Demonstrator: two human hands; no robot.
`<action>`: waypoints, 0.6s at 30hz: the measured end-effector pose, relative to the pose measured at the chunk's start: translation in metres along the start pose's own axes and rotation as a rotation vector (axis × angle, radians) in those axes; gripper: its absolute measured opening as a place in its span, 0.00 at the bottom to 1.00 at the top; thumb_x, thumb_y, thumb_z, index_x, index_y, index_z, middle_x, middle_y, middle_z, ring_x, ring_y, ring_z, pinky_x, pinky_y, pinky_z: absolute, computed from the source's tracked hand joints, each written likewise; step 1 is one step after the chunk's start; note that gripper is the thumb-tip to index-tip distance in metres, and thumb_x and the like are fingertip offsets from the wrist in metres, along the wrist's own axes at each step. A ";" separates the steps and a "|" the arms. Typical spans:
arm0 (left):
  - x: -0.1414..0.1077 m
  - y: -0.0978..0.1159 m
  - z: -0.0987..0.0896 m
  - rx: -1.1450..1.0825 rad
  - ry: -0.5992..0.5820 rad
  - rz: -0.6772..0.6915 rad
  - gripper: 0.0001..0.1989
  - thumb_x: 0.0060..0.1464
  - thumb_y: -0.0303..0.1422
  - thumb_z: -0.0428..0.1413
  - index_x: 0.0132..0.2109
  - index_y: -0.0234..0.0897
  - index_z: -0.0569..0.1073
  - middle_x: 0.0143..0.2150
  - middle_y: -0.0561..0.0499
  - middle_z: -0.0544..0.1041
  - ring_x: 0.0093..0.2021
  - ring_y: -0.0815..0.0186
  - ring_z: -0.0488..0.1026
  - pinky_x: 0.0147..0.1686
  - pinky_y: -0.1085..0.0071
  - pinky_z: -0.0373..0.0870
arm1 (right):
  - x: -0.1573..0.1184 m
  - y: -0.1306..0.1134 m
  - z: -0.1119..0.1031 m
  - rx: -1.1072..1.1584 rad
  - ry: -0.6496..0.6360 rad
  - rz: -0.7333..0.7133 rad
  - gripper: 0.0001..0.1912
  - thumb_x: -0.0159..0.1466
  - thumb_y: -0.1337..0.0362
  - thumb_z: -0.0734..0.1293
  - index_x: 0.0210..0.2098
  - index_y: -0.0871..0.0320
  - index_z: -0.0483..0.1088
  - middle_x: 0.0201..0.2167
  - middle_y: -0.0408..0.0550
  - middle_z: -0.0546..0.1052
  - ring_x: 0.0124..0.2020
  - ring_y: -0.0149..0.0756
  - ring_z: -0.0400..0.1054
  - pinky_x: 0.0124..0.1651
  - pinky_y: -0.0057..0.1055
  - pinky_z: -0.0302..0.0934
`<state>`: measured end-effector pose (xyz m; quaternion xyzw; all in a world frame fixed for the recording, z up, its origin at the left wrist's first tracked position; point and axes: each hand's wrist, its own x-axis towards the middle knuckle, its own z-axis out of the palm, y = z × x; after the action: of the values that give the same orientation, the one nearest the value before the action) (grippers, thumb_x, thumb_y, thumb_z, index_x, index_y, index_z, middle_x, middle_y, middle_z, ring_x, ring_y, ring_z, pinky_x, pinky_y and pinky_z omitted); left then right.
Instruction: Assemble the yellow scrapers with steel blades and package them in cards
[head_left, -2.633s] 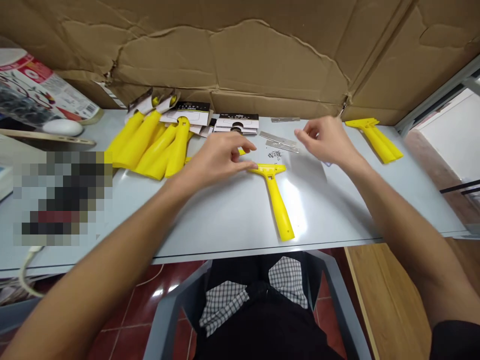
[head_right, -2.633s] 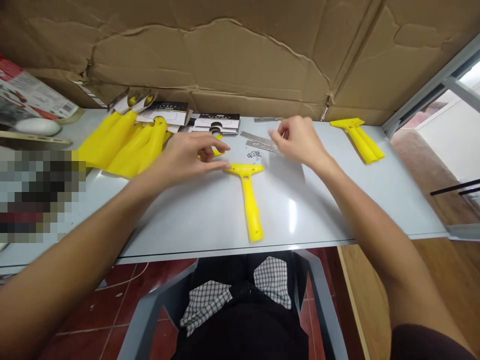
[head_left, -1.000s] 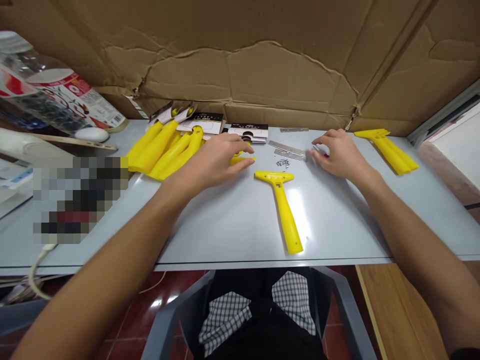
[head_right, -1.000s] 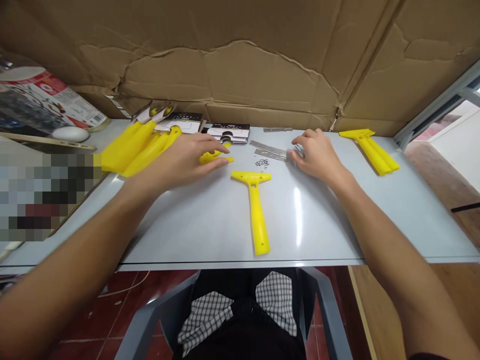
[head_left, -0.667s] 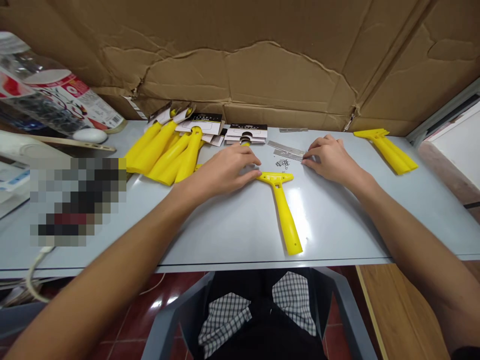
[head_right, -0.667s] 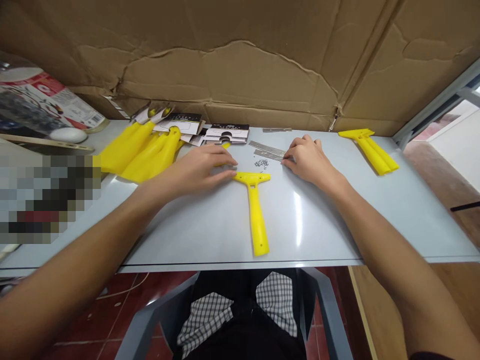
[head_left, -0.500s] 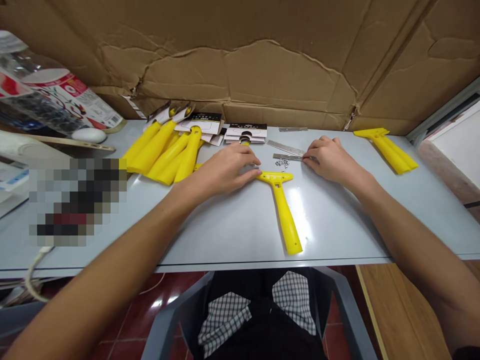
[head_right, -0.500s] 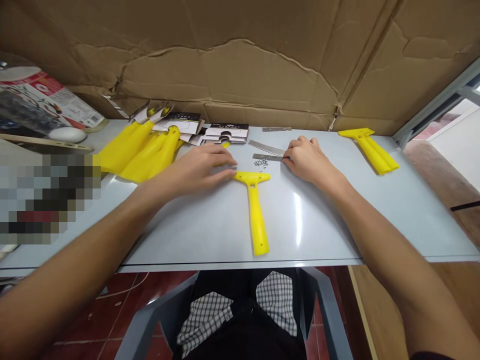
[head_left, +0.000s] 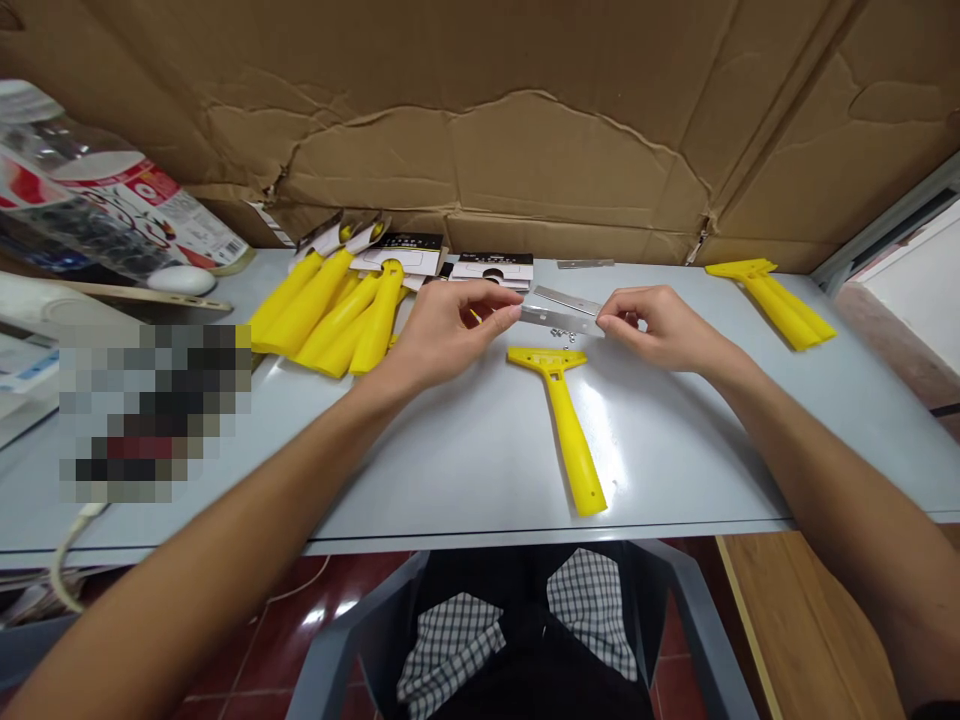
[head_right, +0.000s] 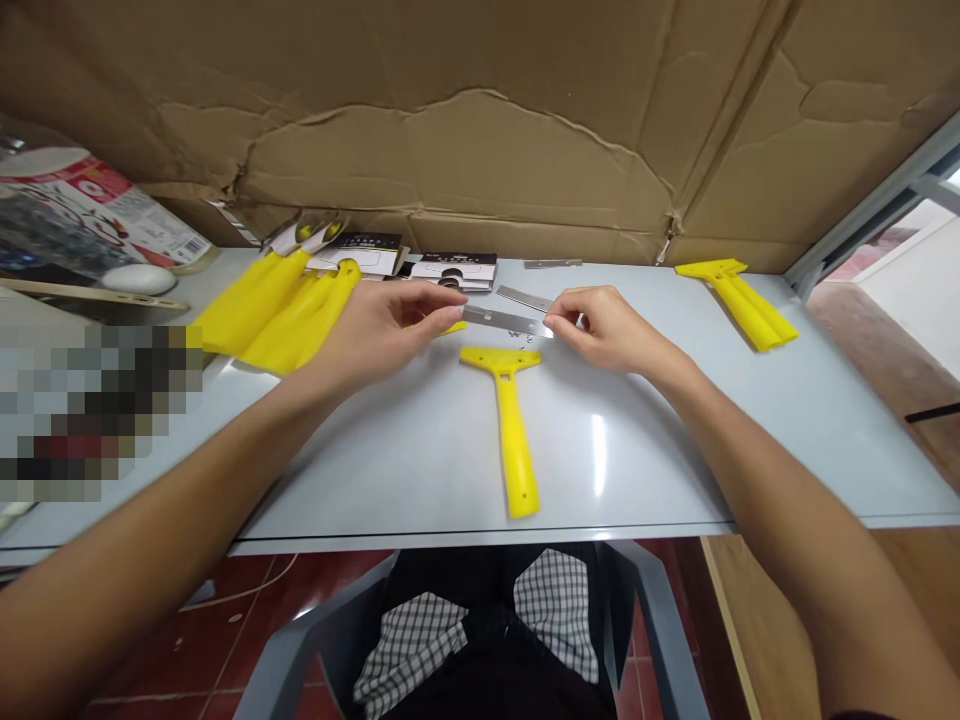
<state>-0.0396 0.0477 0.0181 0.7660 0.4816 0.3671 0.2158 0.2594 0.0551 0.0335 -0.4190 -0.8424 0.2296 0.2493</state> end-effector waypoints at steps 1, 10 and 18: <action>0.000 -0.001 0.001 -0.011 -0.012 -0.013 0.14 0.64 0.43 0.62 0.48 0.40 0.87 0.43 0.46 0.87 0.38 0.60 0.79 0.39 0.62 0.77 | 0.000 -0.001 0.001 0.009 -0.007 -0.001 0.13 0.70 0.56 0.66 0.32 0.53 0.75 0.31 0.46 0.78 0.32 0.39 0.67 0.37 0.37 0.59; 0.001 0.003 0.003 -0.083 -0.064 -0.081 0.10 0.60 0.37 0.63 0.41 0.38 0.87 0.36 0.48 0.86 0.33 0.64 0.77 0.35 0.67 0.72 | 0.001 0.006 0.004 0.020 0.004 -0.018 0.12 0.69 0.58 0.67 0.31 0.56 0.75 0.29 0.45 0.76 0.29 0.35 0.63 0.35 0.35 0.56; 0.001 0.007 0.002 -0.084 -0.094 -0.113 0.07 0.59 0.35 0.64 0.39 0.38 0.86 0.34 0.49 0.85 0.32 0.65 0.75 0.33 0.68 0.70 | 0.000 0.006 0.004 0.007 -0.004 -0.014 0.12 0.69 0.59 0.67 0.32 0.57 0.76 0.28 0.45 0.75 0.29 0.34 0.63 0.34 0.34 0.56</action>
<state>-0.0342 0.0456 0.0219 0.7443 0.4975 0.3377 0.2904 0.2603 0.0579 0.0273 -0.4116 -0.8450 0.2314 0.2509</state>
